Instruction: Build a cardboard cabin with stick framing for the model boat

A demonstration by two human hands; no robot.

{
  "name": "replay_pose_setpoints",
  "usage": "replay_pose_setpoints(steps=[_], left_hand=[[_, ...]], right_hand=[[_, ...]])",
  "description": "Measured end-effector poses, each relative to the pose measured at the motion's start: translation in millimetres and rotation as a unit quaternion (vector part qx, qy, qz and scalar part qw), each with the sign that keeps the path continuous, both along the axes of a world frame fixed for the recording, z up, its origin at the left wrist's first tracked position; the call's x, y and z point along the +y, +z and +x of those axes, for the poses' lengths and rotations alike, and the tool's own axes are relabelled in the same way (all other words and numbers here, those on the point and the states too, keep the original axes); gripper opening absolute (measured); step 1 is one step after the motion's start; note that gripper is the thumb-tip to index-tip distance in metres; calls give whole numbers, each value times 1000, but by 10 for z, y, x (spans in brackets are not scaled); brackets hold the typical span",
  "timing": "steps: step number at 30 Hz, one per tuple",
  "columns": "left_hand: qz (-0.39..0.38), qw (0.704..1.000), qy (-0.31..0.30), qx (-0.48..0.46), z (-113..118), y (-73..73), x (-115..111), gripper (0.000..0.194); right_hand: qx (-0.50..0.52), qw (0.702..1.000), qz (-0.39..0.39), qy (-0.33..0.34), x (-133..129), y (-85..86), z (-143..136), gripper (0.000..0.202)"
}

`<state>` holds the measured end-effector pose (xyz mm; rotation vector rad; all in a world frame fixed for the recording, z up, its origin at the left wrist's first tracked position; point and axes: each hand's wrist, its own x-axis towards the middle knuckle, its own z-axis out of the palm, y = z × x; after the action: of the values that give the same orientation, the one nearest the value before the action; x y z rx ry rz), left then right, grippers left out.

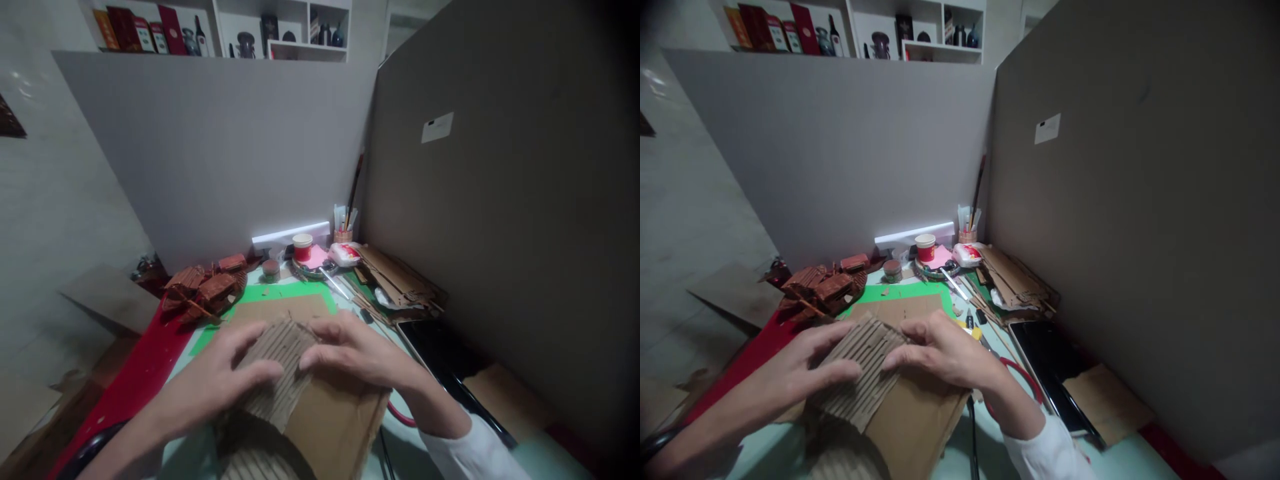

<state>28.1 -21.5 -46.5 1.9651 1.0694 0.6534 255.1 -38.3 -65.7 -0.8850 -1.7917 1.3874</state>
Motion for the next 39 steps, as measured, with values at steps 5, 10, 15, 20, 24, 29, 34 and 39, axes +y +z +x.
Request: replay_pose_setpoints(steps=[5, 10, 15, 20, 24, 29, 34, 39], left_hand=[[-26, 999, 8, -32, 70, -17, 24, 18], [14, 990, 104, -94, 57, -85, 37, 25], [48, 961, 213, -168, 19, -120, 57, 35], [72, 935, 285, -198, 53, -111, -3, 38], [69, 929, 290, -218, 80, -101, -47, 36], [53, 916, 286, -275, 97, -137, -16, 40], [34, 889, 290, -352, 128, -208, 28, 41], [3, 867, 295, -401, 169, -212, -64, 35]], right_hand=[[32, 999, -13, -40, 48, -22, 11, 34], [162, 977, -87, -104, 191, -65, 143, 54], [253, 958, -103, -91, 158, -124, 46, 69], [246, 957, -98, -120, 54, -288, -287, 55], [236, 950, -97, -178, 74, -386, -401, 41], [244, 949, -100, -173, 78, -355, -354, 40], [291, 932, -98, -194, 62, -307, -381, 38], [278, 934, -97, -203, -9, -419, -468, 36]])
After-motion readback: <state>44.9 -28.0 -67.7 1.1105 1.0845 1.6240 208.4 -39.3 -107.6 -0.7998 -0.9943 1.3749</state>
